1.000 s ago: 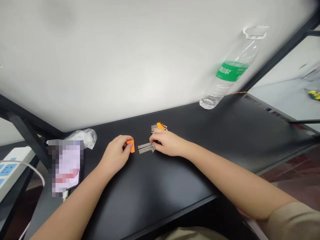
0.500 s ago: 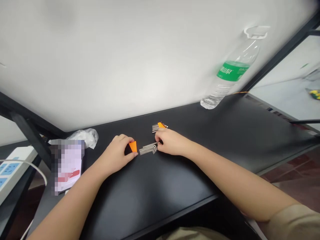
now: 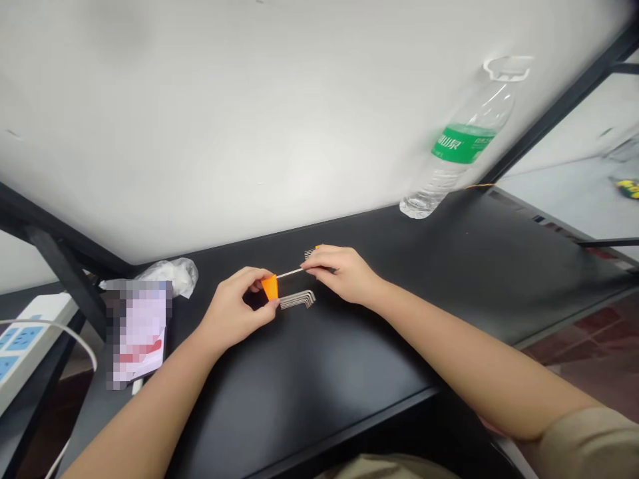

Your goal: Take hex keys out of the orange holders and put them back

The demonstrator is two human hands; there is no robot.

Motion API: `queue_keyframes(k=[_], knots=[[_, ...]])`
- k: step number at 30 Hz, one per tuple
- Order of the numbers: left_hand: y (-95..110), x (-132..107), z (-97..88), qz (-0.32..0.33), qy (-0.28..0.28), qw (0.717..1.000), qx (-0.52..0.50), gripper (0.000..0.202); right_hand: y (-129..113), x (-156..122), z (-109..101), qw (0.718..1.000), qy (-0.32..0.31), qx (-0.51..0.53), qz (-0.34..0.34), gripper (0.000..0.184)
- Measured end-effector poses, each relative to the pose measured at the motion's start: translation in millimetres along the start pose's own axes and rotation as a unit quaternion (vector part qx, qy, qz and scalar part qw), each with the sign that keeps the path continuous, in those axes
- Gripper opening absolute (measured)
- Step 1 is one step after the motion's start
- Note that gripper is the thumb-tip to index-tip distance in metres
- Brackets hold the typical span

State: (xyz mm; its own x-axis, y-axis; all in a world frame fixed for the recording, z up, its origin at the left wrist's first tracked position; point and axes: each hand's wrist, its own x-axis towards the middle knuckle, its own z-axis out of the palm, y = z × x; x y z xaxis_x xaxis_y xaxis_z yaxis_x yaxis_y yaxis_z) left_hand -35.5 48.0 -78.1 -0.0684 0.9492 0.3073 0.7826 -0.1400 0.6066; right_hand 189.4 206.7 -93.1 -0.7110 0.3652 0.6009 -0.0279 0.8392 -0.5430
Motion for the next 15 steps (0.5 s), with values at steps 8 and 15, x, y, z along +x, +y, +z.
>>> queue_keyframes(k=[8, 15], knots=[[4.2, -1.2, -0.3, 0.019, 0.003, 0.999, -0.034, 0.033, 1.0, -2.8, -0.5, 0.995, 0.020, -0.060, -0.076, 0.025], [11.7, -3.5, 3.8, 0.051, -0.022, 0.996, -0.076, 0.034, -24.8, -1.3, 8.2, 0.988, -0.080, -0.070, -0.110, 0.036]])
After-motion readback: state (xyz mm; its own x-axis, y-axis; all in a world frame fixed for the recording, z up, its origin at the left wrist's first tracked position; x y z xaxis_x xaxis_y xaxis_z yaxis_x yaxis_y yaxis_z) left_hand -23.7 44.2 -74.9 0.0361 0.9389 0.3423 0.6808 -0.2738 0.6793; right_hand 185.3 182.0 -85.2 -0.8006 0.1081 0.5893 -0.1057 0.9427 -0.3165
